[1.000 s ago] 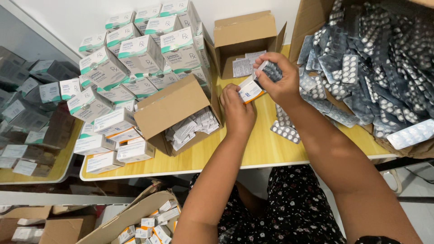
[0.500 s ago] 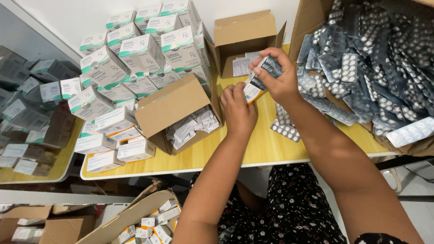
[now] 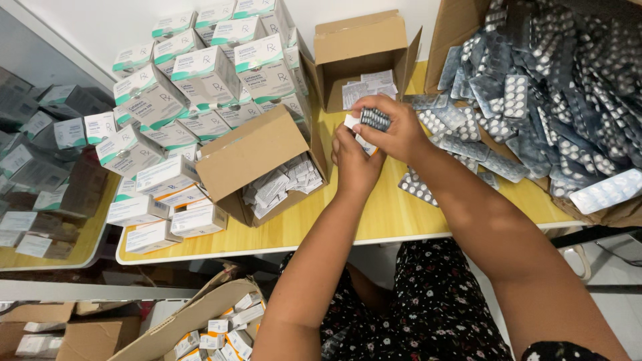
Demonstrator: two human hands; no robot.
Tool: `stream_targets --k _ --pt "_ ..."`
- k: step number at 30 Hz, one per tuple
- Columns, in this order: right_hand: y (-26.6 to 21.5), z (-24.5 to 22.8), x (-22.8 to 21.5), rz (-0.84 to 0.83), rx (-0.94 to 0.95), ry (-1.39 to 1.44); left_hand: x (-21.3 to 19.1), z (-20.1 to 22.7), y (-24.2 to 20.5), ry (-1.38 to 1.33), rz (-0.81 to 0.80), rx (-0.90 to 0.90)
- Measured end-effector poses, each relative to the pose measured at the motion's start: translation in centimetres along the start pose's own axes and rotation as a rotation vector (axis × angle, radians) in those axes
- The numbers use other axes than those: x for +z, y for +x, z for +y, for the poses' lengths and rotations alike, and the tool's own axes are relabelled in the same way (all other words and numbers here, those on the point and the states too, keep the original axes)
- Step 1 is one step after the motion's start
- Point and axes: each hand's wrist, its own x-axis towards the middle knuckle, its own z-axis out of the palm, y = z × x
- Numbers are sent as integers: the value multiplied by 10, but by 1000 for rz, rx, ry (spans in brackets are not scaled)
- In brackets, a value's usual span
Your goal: The person sits on the floor and repeatedly packs blister strips of pills into small white boxes. They pick up blister strips from a pile on the table, insert them into boxes, and place the closed boxes into a larger cardboard box.
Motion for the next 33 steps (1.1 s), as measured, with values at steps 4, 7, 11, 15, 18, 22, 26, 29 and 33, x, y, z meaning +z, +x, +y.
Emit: stream_targets --k 4,7,11,15,18,22,26,29,33 --pt "4 -6 0 -25 -154 -258 6 -10 3 -103 16 -3" --pt "1 -6 -1 -68 -252 -466 6 -17 0 -186 -29 -59" --pt "2 -5 -9 -78 -248 -309 6 -17 1 -136 -52 -30" --pt "3 -3 -11 -154 -212 -546 6 -17 -1 -155 -35 -82" --pt "5 -6 -10 -172 -277 -690 5 -15 2 -204 -54 -134" --pt "0 -7 -10 -113 -259 -658 4 -17 1 -217 9 -48" --pt "2 1 -15 -59 -290 -554 1 -11 3 -134 14 -26" --pt "1 17 -17 67 -180 -206 -4 -7 1 -156 33 0" --pt "2 41 -14 21 159 358 -9 -3 2 -111 -53 -16"
